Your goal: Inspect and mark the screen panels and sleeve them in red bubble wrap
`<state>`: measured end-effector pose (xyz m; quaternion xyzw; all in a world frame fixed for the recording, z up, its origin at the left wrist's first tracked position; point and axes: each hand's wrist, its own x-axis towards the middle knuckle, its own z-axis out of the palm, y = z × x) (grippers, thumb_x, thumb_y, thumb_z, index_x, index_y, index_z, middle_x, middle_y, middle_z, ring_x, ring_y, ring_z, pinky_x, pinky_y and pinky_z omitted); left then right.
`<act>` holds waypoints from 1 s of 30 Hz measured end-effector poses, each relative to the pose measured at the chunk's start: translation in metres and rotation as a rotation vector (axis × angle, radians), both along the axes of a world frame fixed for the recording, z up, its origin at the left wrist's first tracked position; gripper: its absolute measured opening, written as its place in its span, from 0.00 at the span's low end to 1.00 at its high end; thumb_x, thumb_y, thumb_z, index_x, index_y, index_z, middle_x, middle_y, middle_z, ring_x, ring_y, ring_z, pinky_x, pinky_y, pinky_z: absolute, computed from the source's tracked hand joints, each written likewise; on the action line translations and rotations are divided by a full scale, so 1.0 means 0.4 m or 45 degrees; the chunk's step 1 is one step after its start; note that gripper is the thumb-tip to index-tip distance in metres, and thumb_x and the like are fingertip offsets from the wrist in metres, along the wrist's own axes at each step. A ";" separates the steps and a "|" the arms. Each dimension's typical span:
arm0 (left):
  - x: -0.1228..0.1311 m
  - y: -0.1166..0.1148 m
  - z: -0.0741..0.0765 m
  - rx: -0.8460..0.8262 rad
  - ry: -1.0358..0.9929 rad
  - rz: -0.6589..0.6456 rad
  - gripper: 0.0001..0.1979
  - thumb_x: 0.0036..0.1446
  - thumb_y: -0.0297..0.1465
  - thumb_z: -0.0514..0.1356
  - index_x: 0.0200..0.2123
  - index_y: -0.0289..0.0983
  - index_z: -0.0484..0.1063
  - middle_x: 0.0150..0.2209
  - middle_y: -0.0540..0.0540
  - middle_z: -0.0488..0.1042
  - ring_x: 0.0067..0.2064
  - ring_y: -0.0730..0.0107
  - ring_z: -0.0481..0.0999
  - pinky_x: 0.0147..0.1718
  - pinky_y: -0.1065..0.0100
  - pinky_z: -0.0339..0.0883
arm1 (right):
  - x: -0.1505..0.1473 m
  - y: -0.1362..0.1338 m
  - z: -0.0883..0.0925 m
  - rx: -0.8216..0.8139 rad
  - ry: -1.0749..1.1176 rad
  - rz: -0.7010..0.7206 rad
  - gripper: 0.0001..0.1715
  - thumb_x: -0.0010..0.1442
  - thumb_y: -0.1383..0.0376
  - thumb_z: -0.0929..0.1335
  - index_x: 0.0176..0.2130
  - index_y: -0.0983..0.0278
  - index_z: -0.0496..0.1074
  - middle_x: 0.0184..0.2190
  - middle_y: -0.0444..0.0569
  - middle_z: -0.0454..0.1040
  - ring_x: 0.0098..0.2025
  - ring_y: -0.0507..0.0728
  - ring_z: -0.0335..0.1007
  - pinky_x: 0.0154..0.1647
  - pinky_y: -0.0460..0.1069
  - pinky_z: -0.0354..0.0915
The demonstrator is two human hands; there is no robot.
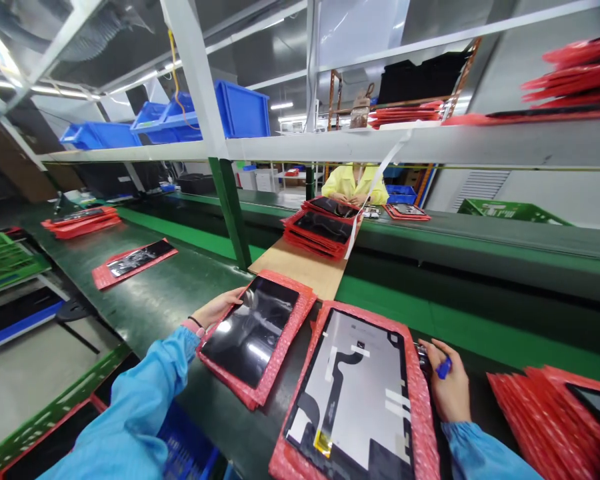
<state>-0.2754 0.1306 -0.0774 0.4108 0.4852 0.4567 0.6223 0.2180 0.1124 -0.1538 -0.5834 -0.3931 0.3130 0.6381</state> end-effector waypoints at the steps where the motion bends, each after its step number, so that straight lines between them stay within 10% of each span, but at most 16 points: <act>1: -0.003 0.003 -0.004 -0.009 0.046 0.004 0.30 0.38 0.21 0.63 0.49 0.33 0.71 0.37 0.42 0.79 0.39 0.57 0.79 0.43 0.58 0.68 | -0.002 0.000 0.004 0.025 -0.003 -0.028 0.31 0.47 0.45 0.71 0.41 0.65 0.68 0.38 0.54 0.77 0.43 0.62 0.74 0.48 0.61 0.66; 6: 0.008 0.027 0.017 0.056 0.352 0.145 0.24 0.35 0.19 0.59 0.41 0.32 0.74 0.31 0.46 0.78 0.40 0.57 0.77 0.44 0.59 0.67 | -0.014 -0.045 0.079 0.212 0.026 -0.097 0.24 0.50 0.47 0.71 0.38 0.62 0.69 0.41 0.53 0.77 0.50 0.64 0.71 0.56 0.60 0.60; 11: 0.083 0.037 0.075 0.241 0.550 0.337 0.20 0.36 0.19 0.56 0.37 0.36 0.71 0.40 0.45 0.76 0.53 0.59 0.69 0.53 0.63 0.60 | -0.057 -0.157 0.200 0.140 0.105 0.306 0.21 0.55 0.49 0.68 0.23 0.63 0.70 0.23 0.52 0.78 0.31 0.62 0.76 0.42 0.55 0.70; 14: 0.192 0.008 0.099 0.282 0.540 0.183 0.17 0.38 0.20 0.55 0.36 0.37 0.71 0.38 0.46 0.75 0.46 0.63 0.73 0.48 0.63 0.66 | -0.113 -0.228 0.255 -0.044 0.249 0.760 0.31 0.58 0.40 0.60 0.43 0.61 0.71 0.23 0.51 0.77 0.25 0.60 0.75 0.29 0.54 0.70; 17: 0.314 -0.044 0.109 0.205 0.456 -0.148 0.12 0.43 0.24 0.55 0.34 0.35 0.71 0.29 0.48 0.74 0.30 0.68 0.75 0.31 0.65 0.71 | -0.166 -0.274 0.279 -0.171 0.274 0.972 0.28 0.57 0.39 0.60 0.37 0.59 0.68 0.24 0.48 0.76 0.20 0.55 0.68 0.18 0.47 0.62; 21: 0.415 -0.096 0.113 0.055 0.397 -0.428 0.09 0.44 0.25 0.59 0.33 0.33 0.69 0.24 0.51 0.71 0.22 0.71 0.73 0.23 0.68 0.70 | -0.189 -0.296 0.273 -0.309 -0.152 0.891 0.21 0.56 0.49 0.68 0.24 0.62 0.65 0.19 0.43 0.68 0.21 0.51 0.59 0.23 0.45 0.56; 30: 0.433 -0.103 0.143 -0.156 0.371 -0.488 0.09 0.48 0.24 0.60 0.34 0.32 0.66 0.22 0.54 0.69 0.21 0.74 0.73 0.25 0.67 0.72 | -0.195 -0.311 0.271 -0.246 -0.660 0.747 0.24 0.56 0.52 0.63 0.19 0.59 0.49 0.17 0.39 0.51 0.21 0.52 0.48 0.24 0.48 0.48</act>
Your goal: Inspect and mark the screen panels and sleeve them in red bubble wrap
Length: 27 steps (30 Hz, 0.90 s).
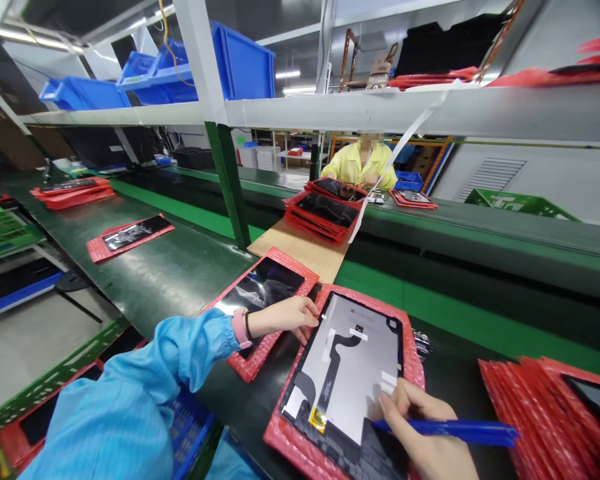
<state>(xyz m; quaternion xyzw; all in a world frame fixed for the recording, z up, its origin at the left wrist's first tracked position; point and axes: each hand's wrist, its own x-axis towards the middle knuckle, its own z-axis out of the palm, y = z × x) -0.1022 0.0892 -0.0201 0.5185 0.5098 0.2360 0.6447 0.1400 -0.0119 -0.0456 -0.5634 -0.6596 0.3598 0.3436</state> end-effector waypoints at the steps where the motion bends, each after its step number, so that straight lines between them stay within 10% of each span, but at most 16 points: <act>1: 0.000 0.000 0.002 -0.015 -0.005 -0.004 0.09 0.48 0.24 0.61 0.34 0.32 0.65 0.22 0.54 0.69 0.21 0.74 0.73 0.24 0.67 0.72 | -0.005 -0.002 0.003 0.010 0.001 -0.014 0.23 0.56 0.52 0.63 0.19 0.59 0.49 0.17 0.39 0.51 0.21 0.52 0.48 0.24 0.48 0.48; 12: 0.012 -0.003 -0.013 -0.076 -0.173 -0.013 0.17 0.40 0.34 0.69 0.30 0.35 0.65 0.19 0.56 0.68 0.20 0.77 0.70 0.19 0.74 0.64 | 0.026 0.022 -0.006 -0.205 0.342 0.061 0.27 0.56 0.49 0.66 0.19 0.60 0.52 0.16 0.39 0.55 0.20 0.51 0.52 0.23 0.47 0.50; 18: 0.087 -0.051 -0.001 -0.161 -0.608 0.113 0.18 0.34 0.22 0.65 0.34 0.34 0.70 0.30 0.48 0.77 0.29 0.70 0.77 0.33 0.68 0.70 | 0.027 0.024 0.030 -0.302 0.739 -0.093 0.23 0.57 0.48 0.67 0.24 0.63 0.66 0.12 0.38 0.57 0.18 0.48 0.44 0.20 0.45 0.43; 27: 0.119 -0.077 0.052 0.423 -0.752 0.410 0.25 0.42 0.18 0.60 0.47 0.37 0.67 0.45 0.46 0.77 0.48 0.61 0.75 0.48 0.64 0.66 | 0.143 0.061 0.087 0.193 0.883 -0.479 0.17 0.54 0.49 0.70 0.30 0.60 0.72 0.20 0.44 0.69 0.22 0.50 0.61 0.20 0.42 0.60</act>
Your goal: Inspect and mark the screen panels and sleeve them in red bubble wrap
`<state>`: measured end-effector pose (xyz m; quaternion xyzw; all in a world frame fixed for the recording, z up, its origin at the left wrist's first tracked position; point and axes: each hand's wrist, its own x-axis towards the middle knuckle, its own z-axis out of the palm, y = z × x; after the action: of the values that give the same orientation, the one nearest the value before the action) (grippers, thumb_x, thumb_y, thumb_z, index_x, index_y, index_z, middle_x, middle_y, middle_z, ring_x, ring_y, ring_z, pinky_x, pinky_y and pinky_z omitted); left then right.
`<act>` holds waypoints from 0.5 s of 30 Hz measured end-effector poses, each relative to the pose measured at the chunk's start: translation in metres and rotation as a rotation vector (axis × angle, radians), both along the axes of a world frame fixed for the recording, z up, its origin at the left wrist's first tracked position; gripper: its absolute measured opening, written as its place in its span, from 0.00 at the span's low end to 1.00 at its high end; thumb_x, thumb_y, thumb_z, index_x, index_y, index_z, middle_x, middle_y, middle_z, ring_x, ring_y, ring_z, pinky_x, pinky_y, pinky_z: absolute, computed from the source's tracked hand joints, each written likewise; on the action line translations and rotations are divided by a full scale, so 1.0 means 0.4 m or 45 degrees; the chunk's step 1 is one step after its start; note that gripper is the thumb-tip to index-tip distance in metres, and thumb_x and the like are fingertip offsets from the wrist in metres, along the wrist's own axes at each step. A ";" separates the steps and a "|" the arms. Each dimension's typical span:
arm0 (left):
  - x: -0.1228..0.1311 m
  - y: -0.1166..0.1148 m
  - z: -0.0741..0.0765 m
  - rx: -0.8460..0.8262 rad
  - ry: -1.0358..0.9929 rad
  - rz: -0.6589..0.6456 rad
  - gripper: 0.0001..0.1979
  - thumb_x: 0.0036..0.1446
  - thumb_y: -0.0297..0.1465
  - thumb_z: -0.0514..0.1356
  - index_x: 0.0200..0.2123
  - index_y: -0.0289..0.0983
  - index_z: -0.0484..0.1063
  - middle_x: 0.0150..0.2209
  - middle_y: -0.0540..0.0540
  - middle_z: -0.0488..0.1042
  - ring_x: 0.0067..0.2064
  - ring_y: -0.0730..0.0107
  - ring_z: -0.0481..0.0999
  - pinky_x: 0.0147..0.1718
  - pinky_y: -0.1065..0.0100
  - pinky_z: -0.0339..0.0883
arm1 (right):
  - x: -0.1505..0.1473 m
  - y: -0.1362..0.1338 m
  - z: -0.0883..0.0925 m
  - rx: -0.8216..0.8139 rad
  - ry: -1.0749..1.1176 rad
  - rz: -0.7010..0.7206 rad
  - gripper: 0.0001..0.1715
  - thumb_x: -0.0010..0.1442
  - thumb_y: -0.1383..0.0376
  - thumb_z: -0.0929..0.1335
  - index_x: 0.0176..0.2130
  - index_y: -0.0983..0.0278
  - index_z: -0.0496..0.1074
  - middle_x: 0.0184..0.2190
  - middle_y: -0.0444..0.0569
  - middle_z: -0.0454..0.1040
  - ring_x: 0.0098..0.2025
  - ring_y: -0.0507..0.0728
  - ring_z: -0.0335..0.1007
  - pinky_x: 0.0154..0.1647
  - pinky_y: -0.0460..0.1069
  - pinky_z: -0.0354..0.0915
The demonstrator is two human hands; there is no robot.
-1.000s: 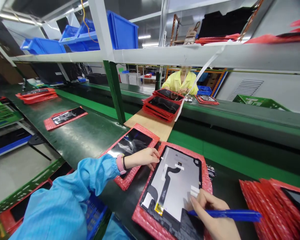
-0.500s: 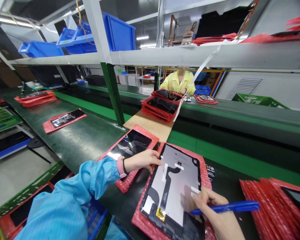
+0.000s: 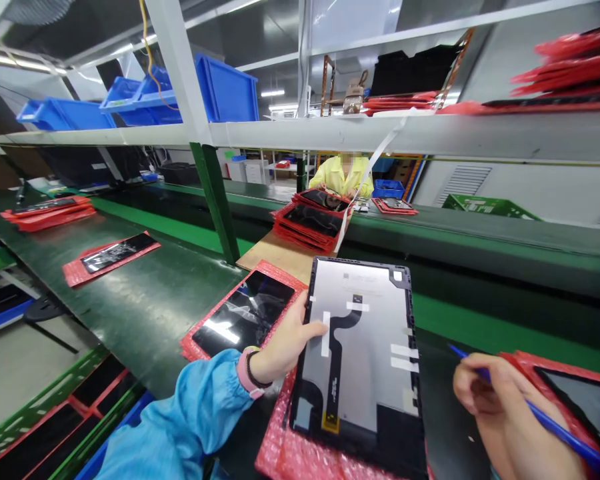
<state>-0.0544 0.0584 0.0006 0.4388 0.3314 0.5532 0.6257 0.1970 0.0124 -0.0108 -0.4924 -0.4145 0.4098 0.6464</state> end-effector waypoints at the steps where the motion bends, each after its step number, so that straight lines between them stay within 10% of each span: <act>1: 0.001 0.002 0.009 0.027 0.008 0.028 0.25 0.43 0.19 0.60 0.47 0.37 0.67 0.46 0.47 0.76 0.49 0.61 0.75 0.49 0.64 0.66 | 0.004 0.005 0.008 0.041 0.049 -0.022 0.16 0.55 0.49 0.69 0.34 0.59 0.73 0.23 0.45 0.73 0.23 0.50 0.64 0.21 0.42 0.62; 15: 0.007 0.044 0.083 0.241 0.015 0.166 0.24 0.49 0.25 0.63 0.50 0.38 0.66 0.46 0.46 0.76 0.48 0.61 0.75 0.48 0.64 0.68 | -0.037 0.038 0.047 -0.032 -0.238 0.335 0.22 0.58 0.54 0.68 0.50 0.60 0.71 0.47 0.54 0.76 0.48 0.65 0.72 0.49 0.55 0.69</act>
<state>-0.0517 0.0760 0.0340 0.4768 0.3092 0.6189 0.5423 0.1823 0.0276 0.0080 -0.4780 -0.5285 0.4486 0.5395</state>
